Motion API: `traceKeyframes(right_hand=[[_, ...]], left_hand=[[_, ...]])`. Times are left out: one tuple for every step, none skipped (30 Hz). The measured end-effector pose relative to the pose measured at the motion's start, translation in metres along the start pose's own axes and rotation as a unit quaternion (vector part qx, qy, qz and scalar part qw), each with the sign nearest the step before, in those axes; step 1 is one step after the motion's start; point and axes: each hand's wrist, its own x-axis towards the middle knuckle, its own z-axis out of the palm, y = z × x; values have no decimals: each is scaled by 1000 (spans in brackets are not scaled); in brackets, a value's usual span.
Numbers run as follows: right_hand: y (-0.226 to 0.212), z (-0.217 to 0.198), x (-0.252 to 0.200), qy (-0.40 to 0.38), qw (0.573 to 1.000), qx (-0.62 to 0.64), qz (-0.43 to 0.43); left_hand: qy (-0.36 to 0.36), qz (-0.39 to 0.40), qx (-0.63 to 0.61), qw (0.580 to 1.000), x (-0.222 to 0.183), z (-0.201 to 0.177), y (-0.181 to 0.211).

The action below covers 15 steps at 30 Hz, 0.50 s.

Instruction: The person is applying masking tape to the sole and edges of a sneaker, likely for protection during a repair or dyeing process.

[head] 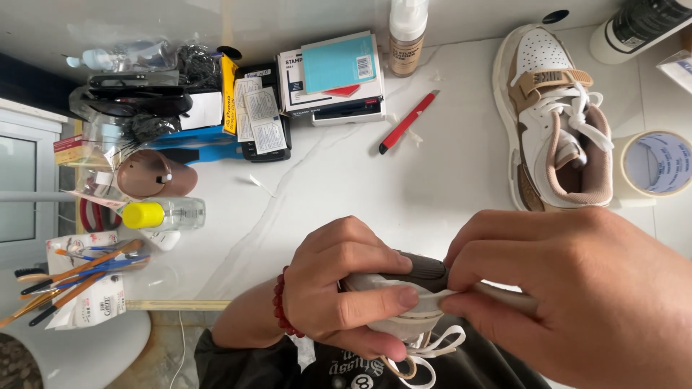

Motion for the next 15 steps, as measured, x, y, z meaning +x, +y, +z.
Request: traceKeyframes(right_hand=[[-1, 0, 0, 0, 1000, 1, 0], [-2, 1, 0, -14, 999, -26, 28], [-3, 1, 0, -28, 997, -53, 57], [-3, 2, 0, -28, 997, -52, 56], [-3, 2, 1, -24, 997, -64, 46], [-3, 2, 1, -20, 996, -77, 35], [-6, 1, 3, -20, 996, -77, 34], [-9, 0, 6, -53, 990, -102, 78], [-12, -2, 9, -86, 980, -128, 123], [-12, -2, 10, -87, 980, -130, 119], [-12, -1, 11, -93, 975, -139, 144], [-12, -2, 11, -97, 969, -149, 170], [-6, -1, 8, -98, 969, -153, 168], [0, 0, 5, -74, 979, -131, 136], [6, 0, 2, -51, 987, -108, 104]], left_hand=[[-1, -1, 0, 1000, 0, 0, -1], [-1, 2, -3, 1000, 0, 0, -1], [-1, 4, -5, 1000, -1, 0, -1], [-3, 3, -5, 1000, 1, 0, -1], [2, -5, -5, 1000, 2, 0, 0], [7, -12, -4, 1000, 3, 0, 1], [6, -12, -3, 1000, 6, 0, 1], [9, -17, -4, 1000, 8, 1, 3], [12, -21, -5, 1000, 11, 1, 4], [15, -21, -1, 1000, 11, 1, 5], [16, -23, 6, 1000, 11, 1, 6], [17, -23, 13, 1000, 11, 2, 7], [21, -22, 15, 999, 14, 1, 9], [17, -36, 6, 999, 16, -1, 11], [14, -49, -4, 999, 19, -2, 13]])
